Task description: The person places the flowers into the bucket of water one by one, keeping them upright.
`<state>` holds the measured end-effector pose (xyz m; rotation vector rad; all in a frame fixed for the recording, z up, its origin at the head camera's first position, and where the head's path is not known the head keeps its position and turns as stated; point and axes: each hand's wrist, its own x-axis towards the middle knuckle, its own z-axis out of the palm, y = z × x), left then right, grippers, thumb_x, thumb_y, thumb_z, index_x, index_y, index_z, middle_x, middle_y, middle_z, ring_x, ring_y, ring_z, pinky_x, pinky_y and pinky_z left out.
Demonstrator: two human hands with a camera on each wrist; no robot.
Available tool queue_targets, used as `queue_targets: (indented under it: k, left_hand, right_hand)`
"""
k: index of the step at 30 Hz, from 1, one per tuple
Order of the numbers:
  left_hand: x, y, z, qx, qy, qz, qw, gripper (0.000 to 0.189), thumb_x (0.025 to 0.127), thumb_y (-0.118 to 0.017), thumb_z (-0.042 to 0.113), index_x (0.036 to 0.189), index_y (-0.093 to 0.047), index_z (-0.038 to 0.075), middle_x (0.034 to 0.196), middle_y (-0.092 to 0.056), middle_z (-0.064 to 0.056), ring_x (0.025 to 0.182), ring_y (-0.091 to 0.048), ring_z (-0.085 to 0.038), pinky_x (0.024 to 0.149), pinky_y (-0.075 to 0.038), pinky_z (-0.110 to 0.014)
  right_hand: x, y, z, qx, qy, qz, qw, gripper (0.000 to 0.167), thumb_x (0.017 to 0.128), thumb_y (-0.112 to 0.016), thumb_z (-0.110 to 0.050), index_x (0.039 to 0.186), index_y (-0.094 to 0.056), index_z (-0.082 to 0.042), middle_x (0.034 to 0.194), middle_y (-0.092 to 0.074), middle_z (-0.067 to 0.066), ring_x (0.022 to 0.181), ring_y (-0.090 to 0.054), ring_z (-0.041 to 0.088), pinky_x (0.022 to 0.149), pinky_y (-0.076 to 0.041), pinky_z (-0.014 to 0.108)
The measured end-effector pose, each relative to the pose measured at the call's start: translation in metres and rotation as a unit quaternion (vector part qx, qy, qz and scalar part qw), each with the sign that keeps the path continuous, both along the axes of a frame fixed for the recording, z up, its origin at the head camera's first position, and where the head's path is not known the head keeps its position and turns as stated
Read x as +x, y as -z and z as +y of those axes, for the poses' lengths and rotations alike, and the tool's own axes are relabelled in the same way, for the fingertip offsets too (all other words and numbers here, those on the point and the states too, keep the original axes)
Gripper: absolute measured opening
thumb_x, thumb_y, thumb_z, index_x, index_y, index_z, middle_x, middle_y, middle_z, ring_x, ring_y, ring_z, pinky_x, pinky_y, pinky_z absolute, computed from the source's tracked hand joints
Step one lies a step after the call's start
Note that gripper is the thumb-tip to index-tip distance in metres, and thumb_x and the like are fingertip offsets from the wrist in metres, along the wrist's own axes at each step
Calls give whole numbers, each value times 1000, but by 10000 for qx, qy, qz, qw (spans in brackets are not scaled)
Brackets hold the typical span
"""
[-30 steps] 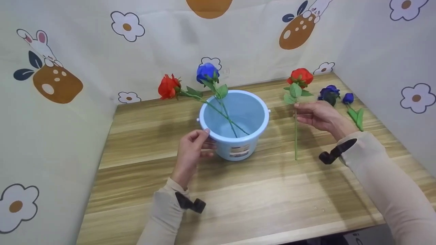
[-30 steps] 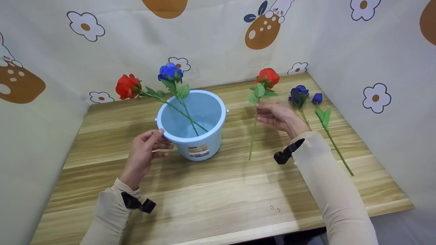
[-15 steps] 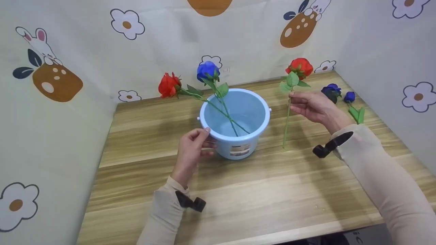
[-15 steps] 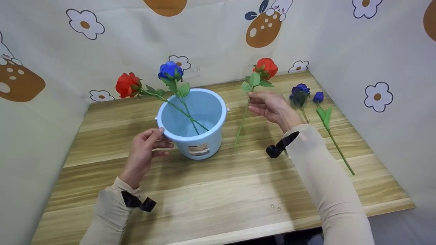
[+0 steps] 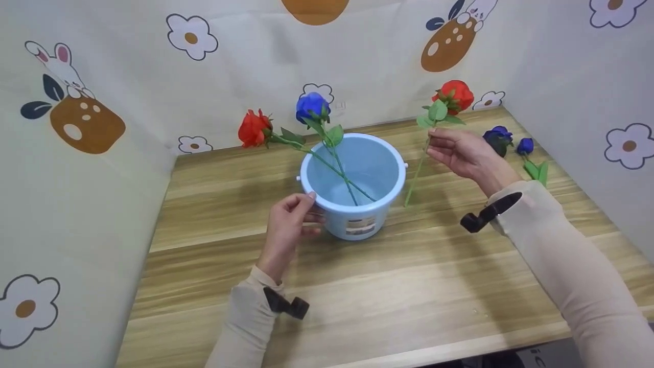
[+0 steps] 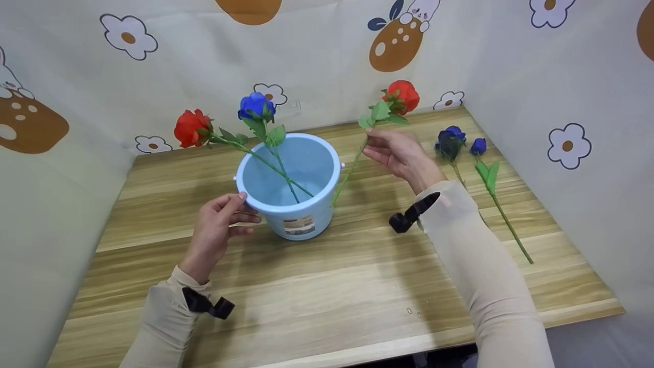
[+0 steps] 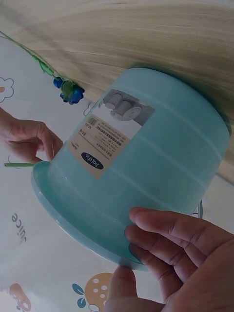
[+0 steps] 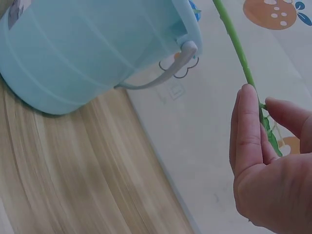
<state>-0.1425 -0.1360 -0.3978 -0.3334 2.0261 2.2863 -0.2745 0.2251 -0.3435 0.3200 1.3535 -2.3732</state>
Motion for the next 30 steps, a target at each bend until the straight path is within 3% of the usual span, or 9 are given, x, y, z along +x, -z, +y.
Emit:
queue_targets:
  k: [7,17,30]
  left_hand:
    - [0,-1,1,16,-12,33,10000,19,105,-67,25,102,-71,6,96,-75,-11,80,-75,-21,63,-63,-30]
    - [-1,-2,-1,-138,7,-68,9999,21,106,-66,26,106,-72,6,101,-75,-11,85,-75,-21,66,-64,-30]
    - [0,0,1,1,-29,38,10000,19,105,-67,24,102,-72,5,95,-75,-10,82,-75,-22,64,-63,-30]
  right_hand:
    - [-2,-3,-9,-55,328,32,9994,4,97,-75,-6,98,-76,-2,86,-74,10,77,-77,20,79,-65,28]
    - [-4,-6,-18,36,482,296,9984,4,95,-77,-5,99,-75,-2,85,-73,10,78,-77,20,81,-65,29]
    - [-4,-7,-33,926,431,1027,9895,4,96,-78,-9,95,-78,-5,83,-75,10,78,-76,21,77,-67,33]
